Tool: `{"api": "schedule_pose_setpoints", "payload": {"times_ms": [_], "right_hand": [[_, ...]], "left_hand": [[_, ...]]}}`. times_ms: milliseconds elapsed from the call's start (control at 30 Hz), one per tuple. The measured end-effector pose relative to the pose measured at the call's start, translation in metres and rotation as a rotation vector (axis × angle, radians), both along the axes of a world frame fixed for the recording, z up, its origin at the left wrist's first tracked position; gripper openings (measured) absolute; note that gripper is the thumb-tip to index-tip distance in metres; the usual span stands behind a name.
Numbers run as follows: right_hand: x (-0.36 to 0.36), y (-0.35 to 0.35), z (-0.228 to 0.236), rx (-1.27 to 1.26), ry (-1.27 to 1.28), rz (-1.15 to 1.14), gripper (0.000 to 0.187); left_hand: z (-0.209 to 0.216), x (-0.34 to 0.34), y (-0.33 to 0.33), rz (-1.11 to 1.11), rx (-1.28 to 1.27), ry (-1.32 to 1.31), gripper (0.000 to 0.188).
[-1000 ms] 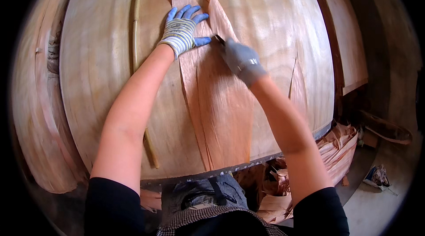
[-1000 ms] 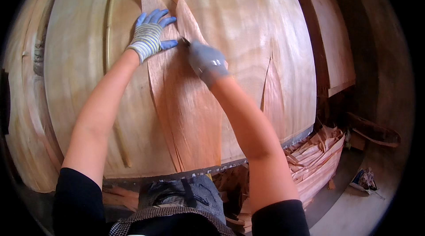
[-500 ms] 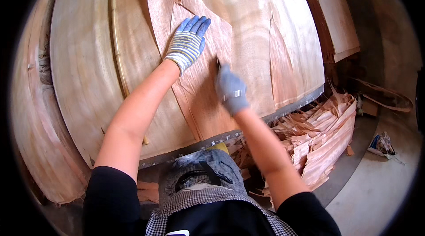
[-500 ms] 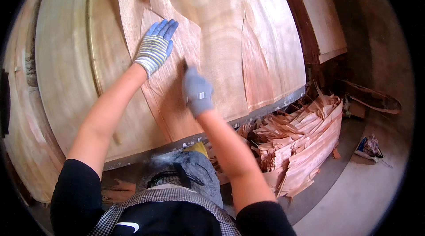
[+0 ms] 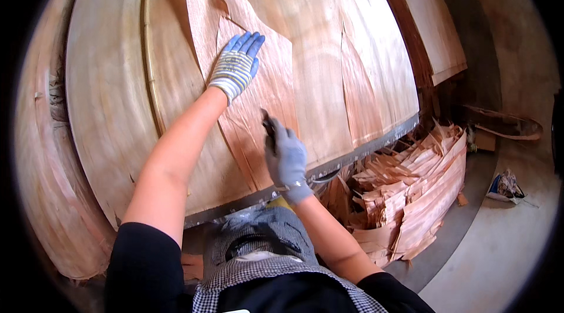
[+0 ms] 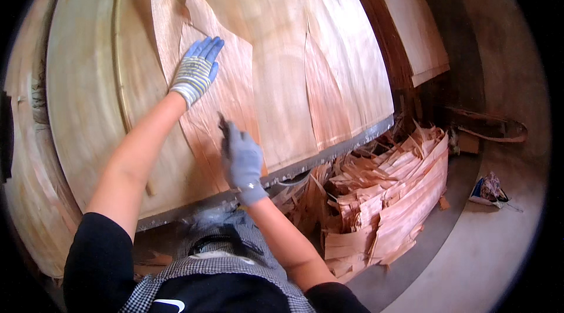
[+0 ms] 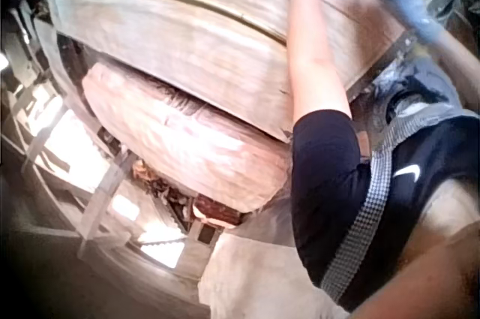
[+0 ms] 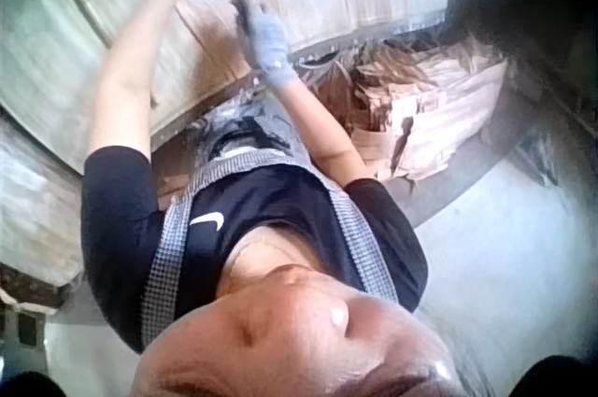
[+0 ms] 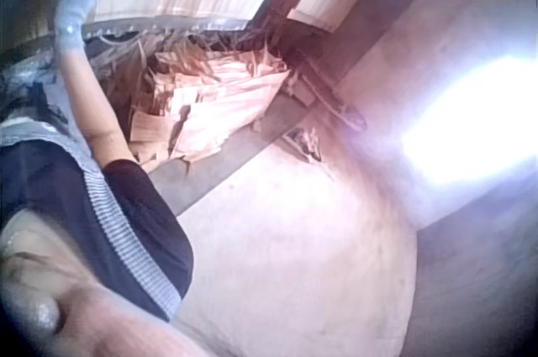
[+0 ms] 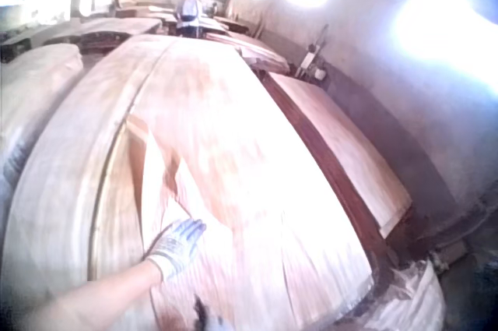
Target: The person applies adhesive tape to wood veneer pieces to patch gaps on a large wooden panel and then flips the large panel over before placing a new sheet of veneer on another panel.
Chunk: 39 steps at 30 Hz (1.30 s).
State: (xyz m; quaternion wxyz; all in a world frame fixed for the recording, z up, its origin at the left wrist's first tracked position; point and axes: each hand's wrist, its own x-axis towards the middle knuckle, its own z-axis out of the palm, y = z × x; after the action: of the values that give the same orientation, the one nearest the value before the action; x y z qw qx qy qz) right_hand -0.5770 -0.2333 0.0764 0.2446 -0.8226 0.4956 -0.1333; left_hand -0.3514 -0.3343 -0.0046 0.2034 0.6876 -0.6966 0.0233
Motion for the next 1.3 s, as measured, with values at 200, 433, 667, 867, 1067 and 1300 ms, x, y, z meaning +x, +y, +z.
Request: {"api": "schedule_pose_setpoints", "payload": {"times_ms": [200, 433, 667, 867, 1067, 1300], "right_hand": [[0.029, -0.086, -0.006, -0.178, 0.008, -0.172, 0.047], [0.066, -0.164, -0.035, 0.068, 0.238, -0.181, 0.033], [0.047, -0.202, 0.023, 0.052, -0.033, -0.047, 0.018], [0.060, -0.153, 0.108, -0.138, -0.662, 0.515, 0.017], [-0.087, -0.051, 0.084, 0.860, -0.515, 0.609, 0.018], [-0.181, 0.065, -0.045, 0.706, 0.038, 1.045, 0.026]], "left_hand": [[0.017, 0.005, 0.002, 0.076, -0.031, 0.262, 0.056], [0.016, 0.052, 0.034, 1.048, -0.022, 0.215, 0.054], [0.090, 0.057, 0.005, 0.918, -0.189, 0.306, 0.028], [0.175, -0.013, 0.038, 0.307, -0.234, 1.381, 0.036], [0.147, -0.072, 0.344, 1.193, -0.778, 0.815, 0.029], [0.019, -0.267, 0.616, 1.092, 1.025, 0.129, 0.050]]}}
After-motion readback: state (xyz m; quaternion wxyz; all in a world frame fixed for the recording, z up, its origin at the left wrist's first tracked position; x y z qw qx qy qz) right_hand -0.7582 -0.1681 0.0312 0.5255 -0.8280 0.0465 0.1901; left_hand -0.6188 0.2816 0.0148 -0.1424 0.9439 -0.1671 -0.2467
